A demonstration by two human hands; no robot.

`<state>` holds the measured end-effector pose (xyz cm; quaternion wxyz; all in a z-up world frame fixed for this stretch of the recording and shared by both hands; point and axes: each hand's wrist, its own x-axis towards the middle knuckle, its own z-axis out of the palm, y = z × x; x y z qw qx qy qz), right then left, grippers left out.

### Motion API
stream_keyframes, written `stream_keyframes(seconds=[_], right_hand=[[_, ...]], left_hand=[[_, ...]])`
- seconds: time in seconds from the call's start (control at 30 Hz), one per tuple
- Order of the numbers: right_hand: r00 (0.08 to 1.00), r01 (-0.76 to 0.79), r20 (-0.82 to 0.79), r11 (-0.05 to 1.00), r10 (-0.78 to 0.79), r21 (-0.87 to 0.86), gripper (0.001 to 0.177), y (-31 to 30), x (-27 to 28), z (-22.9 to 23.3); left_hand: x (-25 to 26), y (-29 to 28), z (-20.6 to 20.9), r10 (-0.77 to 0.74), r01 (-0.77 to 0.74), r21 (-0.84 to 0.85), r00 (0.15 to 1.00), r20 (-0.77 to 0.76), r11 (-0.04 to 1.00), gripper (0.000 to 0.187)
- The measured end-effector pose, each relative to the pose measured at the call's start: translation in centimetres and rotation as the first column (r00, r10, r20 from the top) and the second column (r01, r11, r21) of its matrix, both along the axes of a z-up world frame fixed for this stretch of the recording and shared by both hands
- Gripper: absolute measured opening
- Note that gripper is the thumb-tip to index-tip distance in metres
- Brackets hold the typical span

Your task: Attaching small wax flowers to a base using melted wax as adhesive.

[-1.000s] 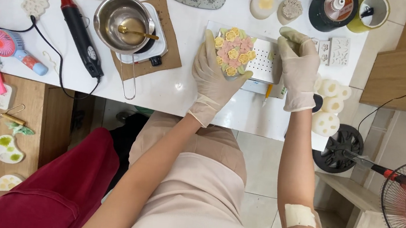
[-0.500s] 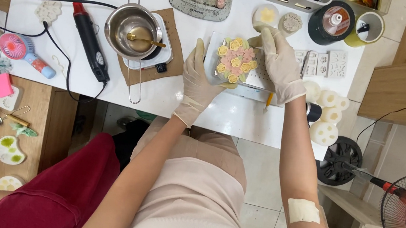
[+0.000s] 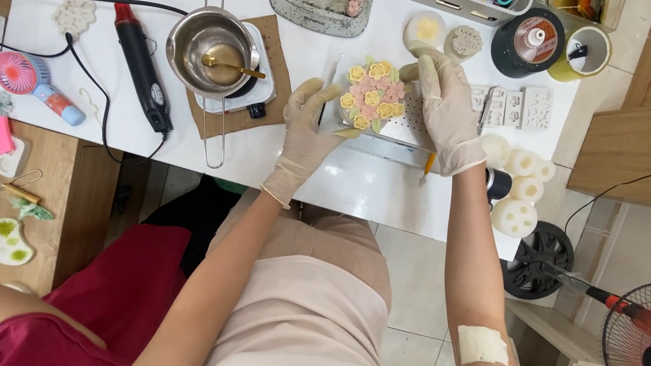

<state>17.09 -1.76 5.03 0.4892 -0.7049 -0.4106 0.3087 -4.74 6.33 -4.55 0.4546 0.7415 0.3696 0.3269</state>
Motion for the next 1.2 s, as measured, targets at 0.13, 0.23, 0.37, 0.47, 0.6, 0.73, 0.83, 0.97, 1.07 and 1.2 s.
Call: stream_keyframes(seconds=[0.13,0.23,0.37,0.47,0.6,0.73,0.83,0.97,1.07,1.2], right_hand=[[1.000,0.031,0.007,1.000,-0.031,-0.006,0.039,0.2,0.2,-0.5],[0.998,0.056,-0.016,0.998,-0.056,-0.033,0.038,0.4,0.4,-0.6],[0.997,0.062,0.048,0.997,-0.059,-0.054,0.038,0.3,0.3,-0.4],[0.998,0.066,0.012,0.996,-0.065,-0.057,0.037,0.0,0.2,0.1],[0.993,0.094,0.084,0.992,-0.087,-0.085,0.036,-0.7,0.4,0.7],[0.976,0.085,0.209,0.988,-0.056,-0.130,0.036,-1.4,0.7,1.2],[0.962,0.078,0.272,0.977,-0.021,-0.199,0.037,-1.8,0.5,2.0],[0.899,0.101,0.429,0.995,-0.081,-0.023,0.038,-3.1,0.5,2.6],[0.911,0.148,0.363,0.976,-0.197,0.158,0.037,-4.9,-0.6,4.1],[0.940,0.304,0.032,0.876,-0.340,0.375,0.032,-7.1,-4.1,5.2]], left_hand=[[0.1,0.1,-0.1,-0.014,0.014,-0.079,1.000,0.009,0.997,0.074],[0.1,0.6,0.6,-0.043,0.040,-0.059,0.998,-0.042,0.997,0.074],[0.1,1.2,0.6,-0.107,0.102,-0.071,0.991,-0.083,0.992,0.076],[0.4,2.2,0.7,-0.178,0.170,-0.070,0.976,-0.129,0.983,0.078],[0.9,3.8,-0.1,-0.289,0.285,-0.052,0.951,-0.109,0.957,0.077],[1.6,4.6,1.5,-0.343,0.340,-0.049,0.925,-0.161,0.939,0.075],[1.2,4.6,2.7,-0.362,0.373,0.011,0.908,-0.209,0.928,0.078],[-2.6,3.7,4.2,-0.173,0.176,-0.002,0.965,-0.196,0.984,0.058],[-7.1,3.1,6.8,0.058,-0.026,0.177,0.982,-0.179,0.984,0.045],[-12.5,4.1,7.8,0.443,-0.293,0.458,0.857,-0.262,0.839,0.055]])
